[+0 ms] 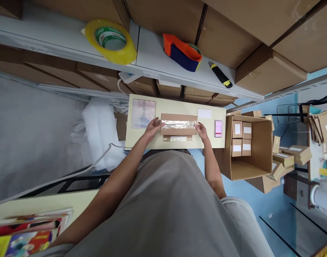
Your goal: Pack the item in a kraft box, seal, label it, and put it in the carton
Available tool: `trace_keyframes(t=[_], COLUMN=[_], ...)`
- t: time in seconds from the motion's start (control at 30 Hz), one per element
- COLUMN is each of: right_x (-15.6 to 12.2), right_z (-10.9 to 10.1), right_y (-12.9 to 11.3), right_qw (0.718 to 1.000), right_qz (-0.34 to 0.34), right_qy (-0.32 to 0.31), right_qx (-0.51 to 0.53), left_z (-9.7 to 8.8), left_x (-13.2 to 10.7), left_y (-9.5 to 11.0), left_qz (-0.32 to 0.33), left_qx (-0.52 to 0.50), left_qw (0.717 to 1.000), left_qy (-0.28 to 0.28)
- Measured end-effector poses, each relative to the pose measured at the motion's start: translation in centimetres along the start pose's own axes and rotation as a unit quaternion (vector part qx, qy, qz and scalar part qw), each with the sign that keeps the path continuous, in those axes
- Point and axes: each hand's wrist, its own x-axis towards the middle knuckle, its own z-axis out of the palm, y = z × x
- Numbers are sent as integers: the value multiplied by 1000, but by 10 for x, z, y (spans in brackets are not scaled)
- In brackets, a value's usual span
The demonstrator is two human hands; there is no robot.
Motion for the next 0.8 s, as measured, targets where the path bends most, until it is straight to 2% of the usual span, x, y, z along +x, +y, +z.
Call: trace_keyframes(t=[0.1,0.23,0.37,0.5,0.57,0.63,0.7,0.8], right_x=[-8,-18,-26,-27,-25,-21,-16,-4], right_z=[3,11,16,17,19,22,24,28], right_y=[-6,-14,-26,-50,-72,-106,-151,-232], right_qw=[998,995,989,966,942,915,882,826], right_qz=[23,25,8,-55,-114,-191,-285,-401], right_qy=[54,93,132,160,164,168,175,198], right_qx=[-6,-25,-60,-195,-271,-312,-331,-342], left_z=[-1,-1,-1,11,24,41,59,83], left_x=[0,1,0,-10,-16,-23,-29,-38], left_y=[3,5,12,31,47,69,99,154], left_qz=[37,65,119,181,195,214,252,321], left_qx=[23,68,156,261,296,316,317,304], left_qw=[999,995,980,946,932,922,912,891], left_qy=[-8,-17,22,66,73,71,71,108])
